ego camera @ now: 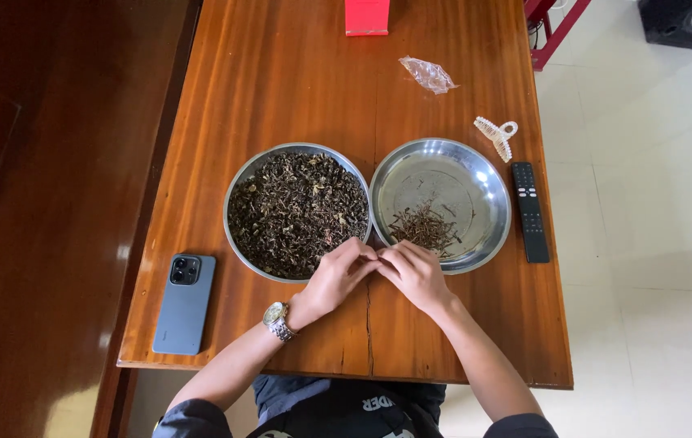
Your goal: The person sorts dried leaves by hand, picking small pieces from a large metal bowl and transferring them into a smaller metal bowl. The hands repeatedly sift through the leaves to separate the finer material.
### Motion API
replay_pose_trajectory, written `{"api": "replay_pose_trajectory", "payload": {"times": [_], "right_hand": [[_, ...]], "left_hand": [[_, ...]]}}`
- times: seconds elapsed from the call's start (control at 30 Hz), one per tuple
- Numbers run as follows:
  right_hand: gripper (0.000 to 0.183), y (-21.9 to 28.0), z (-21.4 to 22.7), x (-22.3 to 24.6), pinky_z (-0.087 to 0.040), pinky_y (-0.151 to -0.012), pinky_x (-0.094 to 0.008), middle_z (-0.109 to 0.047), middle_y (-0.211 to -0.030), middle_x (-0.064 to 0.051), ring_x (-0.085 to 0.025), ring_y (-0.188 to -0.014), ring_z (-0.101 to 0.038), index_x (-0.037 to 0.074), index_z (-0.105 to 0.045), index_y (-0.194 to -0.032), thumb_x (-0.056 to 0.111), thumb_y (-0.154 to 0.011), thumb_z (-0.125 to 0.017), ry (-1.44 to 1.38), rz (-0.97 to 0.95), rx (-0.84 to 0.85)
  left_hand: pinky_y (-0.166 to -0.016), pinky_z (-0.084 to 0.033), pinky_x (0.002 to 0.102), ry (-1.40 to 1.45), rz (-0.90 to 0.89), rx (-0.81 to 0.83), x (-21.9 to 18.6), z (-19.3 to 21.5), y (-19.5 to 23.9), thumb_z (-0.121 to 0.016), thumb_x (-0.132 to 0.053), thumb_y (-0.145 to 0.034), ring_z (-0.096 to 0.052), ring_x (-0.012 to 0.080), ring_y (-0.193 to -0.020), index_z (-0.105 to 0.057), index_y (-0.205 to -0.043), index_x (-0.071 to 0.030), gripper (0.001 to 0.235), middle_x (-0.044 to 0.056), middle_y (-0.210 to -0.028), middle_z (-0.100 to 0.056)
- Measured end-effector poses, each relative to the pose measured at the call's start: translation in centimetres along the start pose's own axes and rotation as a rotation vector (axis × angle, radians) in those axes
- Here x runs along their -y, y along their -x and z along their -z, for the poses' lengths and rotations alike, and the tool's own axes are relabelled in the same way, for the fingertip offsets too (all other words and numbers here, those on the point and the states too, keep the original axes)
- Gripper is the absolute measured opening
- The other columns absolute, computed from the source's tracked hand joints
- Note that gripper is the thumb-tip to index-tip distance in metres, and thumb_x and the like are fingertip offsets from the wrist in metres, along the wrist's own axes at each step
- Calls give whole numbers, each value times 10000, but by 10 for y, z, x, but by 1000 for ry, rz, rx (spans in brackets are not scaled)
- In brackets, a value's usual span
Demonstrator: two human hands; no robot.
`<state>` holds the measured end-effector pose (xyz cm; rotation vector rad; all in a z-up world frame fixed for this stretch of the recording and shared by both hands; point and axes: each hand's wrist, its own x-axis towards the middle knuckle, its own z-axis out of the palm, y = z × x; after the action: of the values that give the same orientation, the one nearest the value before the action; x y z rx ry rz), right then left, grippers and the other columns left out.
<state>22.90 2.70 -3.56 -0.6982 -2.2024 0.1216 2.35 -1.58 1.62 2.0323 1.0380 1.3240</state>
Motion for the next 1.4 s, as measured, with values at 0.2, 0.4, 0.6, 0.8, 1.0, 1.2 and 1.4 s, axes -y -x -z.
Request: {"api": "replay_pose_trajectory", "payload": {"times": [0.2,0.4,0.6,0.8,1.0,1.2,1.4], "right_hand": [[86,5,-6,-7,-604,-601,-315,-676,-778,-26,-218,-696,-690,140,-678,-892,119,-919,-757,52,44,-24],[141,10,12,-48,-586,-606,-253,-657,-691,49,-155,-654,-678,196,-648,-864,144,-933,-759,214,-83,-26],[363,-16,40,-23,-520,-513,-266,-499,-542,25,-175,-547,-598,170,-526,-666,242,-970,-710,346,-134,-35],[366,7,16,-40,-517,-523,-289,-495,-542,37,-177,-554,-598,154,-539,-685,243,-972,-748,327,-182,39],[344,-8,31,-29,-538,-562,-274,-496,-571,20,-189,-602,-624,137,-571,-716,196,-1013,-734,303,-111,42],[331,-4,26,-33,-549,-583,-271,-504,-578,32,-180,-625,-637,144,-595,-737,213,-1032,-727,319,-90,27],[305,1,24,-32,-552,-563,-303,-536,-603,3,-203,-642,-649,141,-605,-752,217,-1027,-716,305,-78,26]], "left_hand": [[-712,-597,317,-93,31,20,6,1,-1,-749,-117,-945,-720,227,-841,-672,-1041,-73,130,70,-928,-679],[-778,-571,374,-747,-109,-31,35,43,-15,-692,-37,-953,-676,303,-992,-655,-1184,-10,236,148,-1088,-638],[-826,-567,360,-955,87,186,71,45,7,-710,-132,-958,-647,287,-1038,-692,-1127,-10,209,115,-1079,-589],[-721,-533,397,-1018,61,105,86,53,7,-695,-163,-956,-640,280,-907,-652,-969,-67,106,69,-935,-556],[-661,-500,359,-955,112,8,103,73,8,-595,-170,-1047,-651,238,-831,-626,-968,-106,106,25,-896,-548],[-653,-456,327,-980,71,-43,91,79,2,-559,-200,-1082,-622,211,-809,-603,-1016,-128,107,4,-870,-525],[-761,-434,309,-968,94,206,62,68,-6,-676,-211,-1007,-587,193,-997,-691,-1154,-125,171,41,-1085,-594]]}}
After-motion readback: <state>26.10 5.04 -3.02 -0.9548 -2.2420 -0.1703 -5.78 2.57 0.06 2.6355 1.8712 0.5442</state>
